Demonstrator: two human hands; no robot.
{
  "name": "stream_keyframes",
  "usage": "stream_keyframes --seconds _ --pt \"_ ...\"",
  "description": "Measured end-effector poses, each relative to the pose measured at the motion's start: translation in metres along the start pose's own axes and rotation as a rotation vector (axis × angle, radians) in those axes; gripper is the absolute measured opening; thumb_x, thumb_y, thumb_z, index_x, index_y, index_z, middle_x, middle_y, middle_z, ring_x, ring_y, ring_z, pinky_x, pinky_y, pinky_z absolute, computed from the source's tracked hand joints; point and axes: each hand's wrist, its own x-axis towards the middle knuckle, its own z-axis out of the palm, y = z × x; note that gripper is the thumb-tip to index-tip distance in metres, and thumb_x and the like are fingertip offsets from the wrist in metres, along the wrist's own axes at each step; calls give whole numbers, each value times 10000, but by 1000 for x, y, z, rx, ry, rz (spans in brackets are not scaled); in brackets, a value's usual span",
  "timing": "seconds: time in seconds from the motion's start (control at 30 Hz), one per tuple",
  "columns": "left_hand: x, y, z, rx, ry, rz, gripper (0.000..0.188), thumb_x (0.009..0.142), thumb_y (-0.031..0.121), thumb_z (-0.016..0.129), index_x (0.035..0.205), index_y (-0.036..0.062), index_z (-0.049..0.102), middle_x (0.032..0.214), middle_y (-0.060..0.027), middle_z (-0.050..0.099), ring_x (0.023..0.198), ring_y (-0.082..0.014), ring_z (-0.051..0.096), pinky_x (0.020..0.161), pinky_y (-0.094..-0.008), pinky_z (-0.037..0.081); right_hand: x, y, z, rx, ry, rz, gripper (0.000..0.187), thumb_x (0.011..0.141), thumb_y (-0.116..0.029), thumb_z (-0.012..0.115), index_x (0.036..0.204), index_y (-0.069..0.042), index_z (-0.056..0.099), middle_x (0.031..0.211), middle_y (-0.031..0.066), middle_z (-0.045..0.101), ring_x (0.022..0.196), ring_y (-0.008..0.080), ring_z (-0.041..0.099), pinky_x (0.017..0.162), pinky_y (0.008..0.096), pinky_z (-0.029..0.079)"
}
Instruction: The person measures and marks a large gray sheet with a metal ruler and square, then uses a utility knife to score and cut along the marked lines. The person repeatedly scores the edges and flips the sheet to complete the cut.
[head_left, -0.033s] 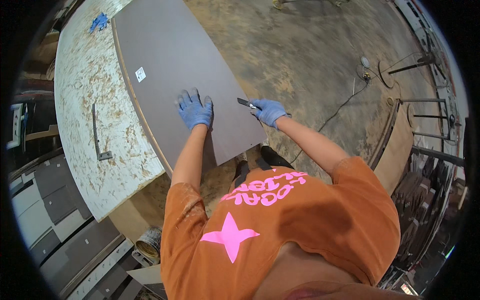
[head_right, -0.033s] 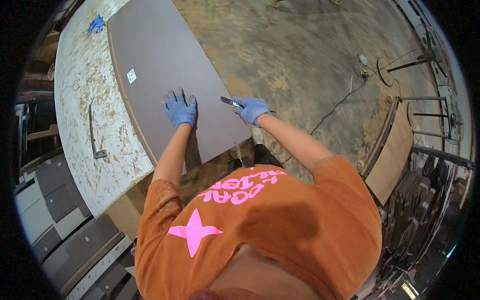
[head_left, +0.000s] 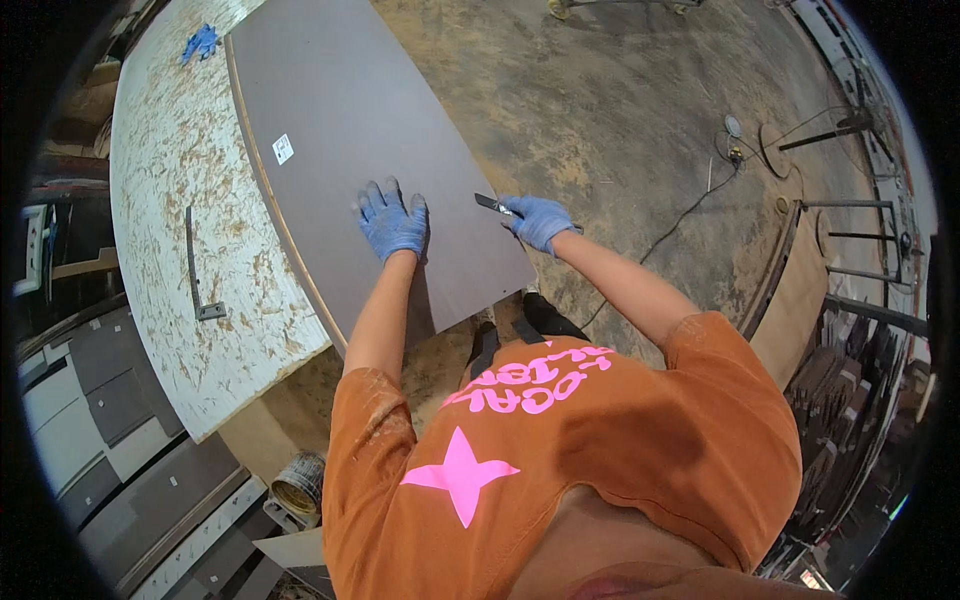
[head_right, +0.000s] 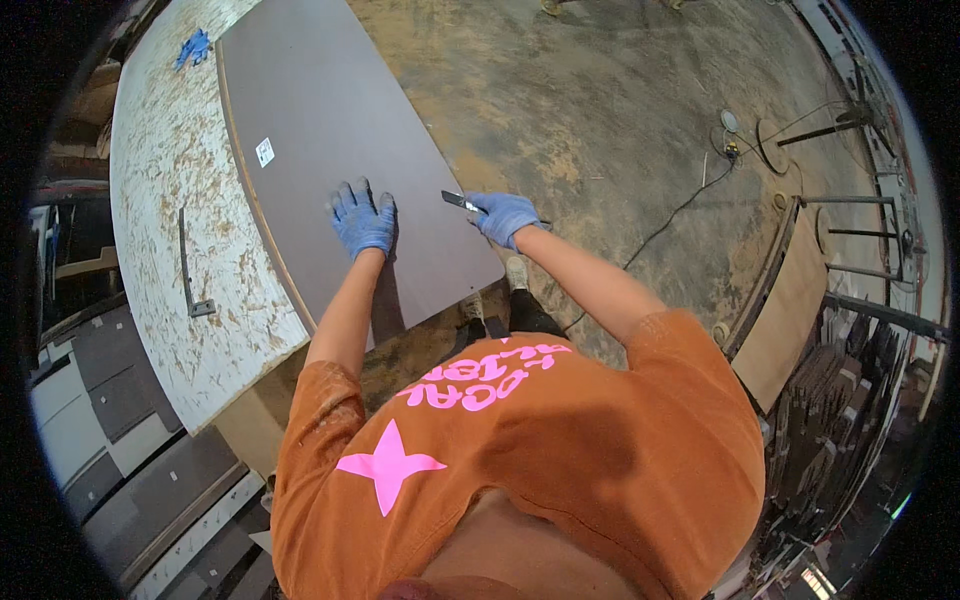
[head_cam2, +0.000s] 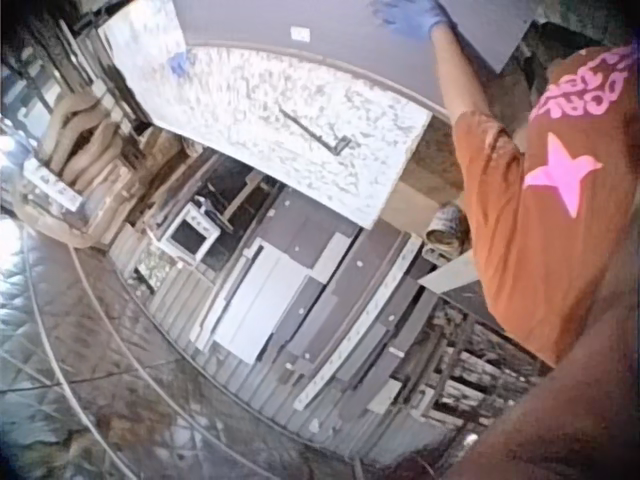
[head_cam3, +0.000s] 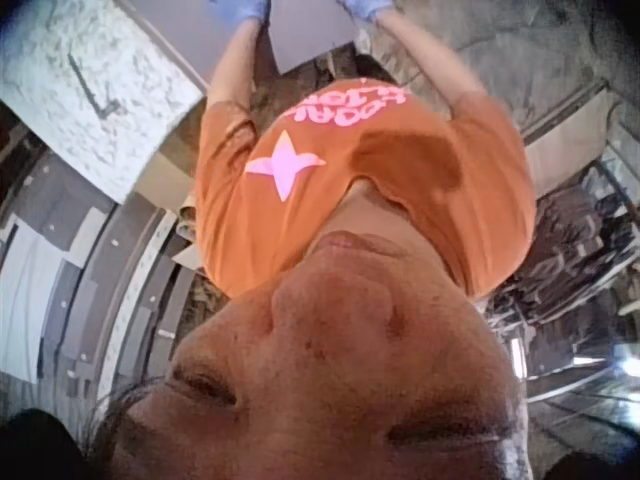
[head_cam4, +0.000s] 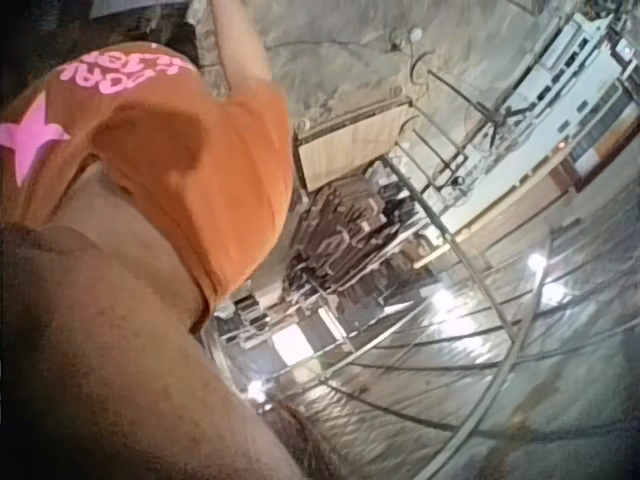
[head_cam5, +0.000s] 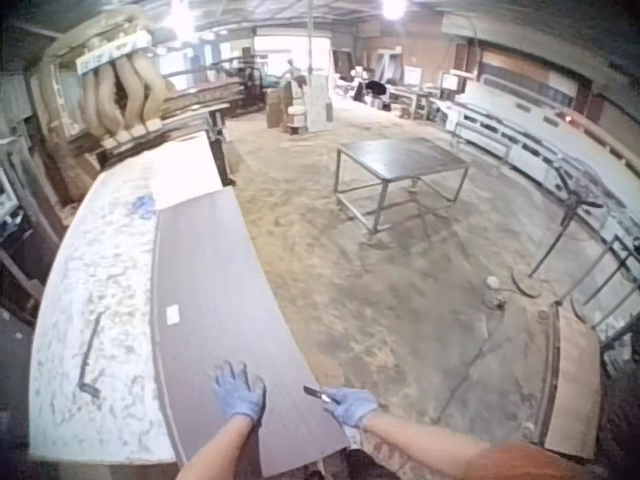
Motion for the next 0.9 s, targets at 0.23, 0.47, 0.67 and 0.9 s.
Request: stream_keyframes --seconds 0.23,0.47,0.67,0.9 --pt "-5 -3 5 -44 115 40 618 848 492 506 1349 131 479 1433 -195 394 1343 -392 306 1145 -501 144 35 -12 -13 28 -19 23 446 866 -376 605 1290 -241 564 1009 124 679 921 316 636 787 410 488" --pt "-2 -3 7 -10 137 66 630 832 483 532 1344 119 482 1418 -210 410 1334 -392 329 1149 -493 158 97 -34 -31 81 59 -48 395 871 -381 552 1243 -250 578 977 129 675 891 346 635 761 448 486" --pt "-2 1 -3 13 28 19 639 850 491 500 1369 119 477 1438 -203 395 1353 -375 310 1159 -488 122 168 -59 -57 78 56 -78 385 861 -382 547 1192 -195 608 978 136 674 914 348 624 803 437 476" --pt "-3 -1 -8 -92 57 10 637 824 471 552 1351 119 494 1426 -206 395 1336 -385 316 1148 -499 151 262 -85 -76 57 126 -108 375 870 -382 542 1177 -179 617 1042 124 671 949 346 625 817 453 487"
